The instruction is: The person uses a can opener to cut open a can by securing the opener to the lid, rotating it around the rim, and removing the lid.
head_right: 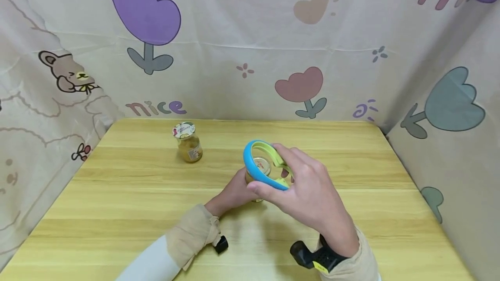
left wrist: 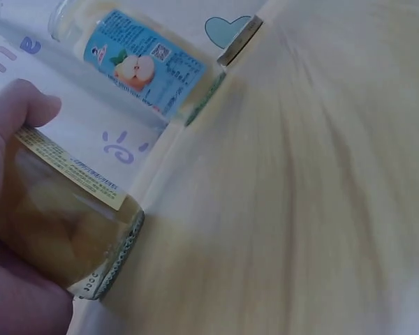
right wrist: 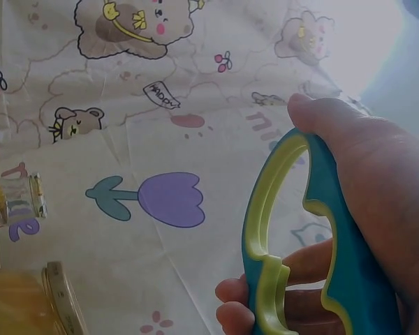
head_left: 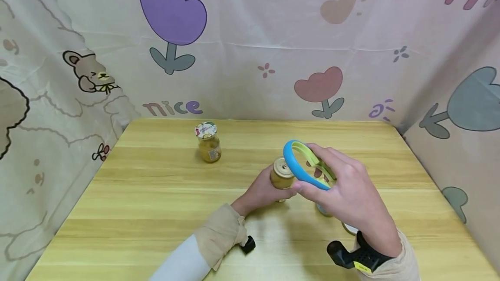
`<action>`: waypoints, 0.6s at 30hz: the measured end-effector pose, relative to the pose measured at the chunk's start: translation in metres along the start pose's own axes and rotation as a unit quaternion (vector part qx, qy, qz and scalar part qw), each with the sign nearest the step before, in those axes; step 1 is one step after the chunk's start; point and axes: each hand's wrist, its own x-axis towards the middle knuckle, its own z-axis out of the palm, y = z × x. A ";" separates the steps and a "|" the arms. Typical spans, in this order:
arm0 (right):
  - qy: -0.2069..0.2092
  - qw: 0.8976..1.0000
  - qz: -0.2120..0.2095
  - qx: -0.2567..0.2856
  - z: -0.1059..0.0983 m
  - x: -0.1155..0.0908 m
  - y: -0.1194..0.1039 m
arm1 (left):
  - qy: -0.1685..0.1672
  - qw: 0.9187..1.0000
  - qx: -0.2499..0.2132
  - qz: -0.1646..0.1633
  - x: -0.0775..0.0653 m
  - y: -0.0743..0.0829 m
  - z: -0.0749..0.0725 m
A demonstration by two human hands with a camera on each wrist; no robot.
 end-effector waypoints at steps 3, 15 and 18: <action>-0.003 1.000 0.004 -0.002 -0.001 0.000 0.000 | -0.006 1.000 -0.006 0.008 0.002 0.001 0.005; -0.012 1.000 0.008 0.000 -0.001 0.000 -0.001 | -0.016 1.000 -0.009 0.023 0.002 0.002 0.016; -0.015 1.000 0.012 0.002 -0.002 -0.001 0.000 | -0.029 0.999 -0.007 0.025 0.002 0.003 0.016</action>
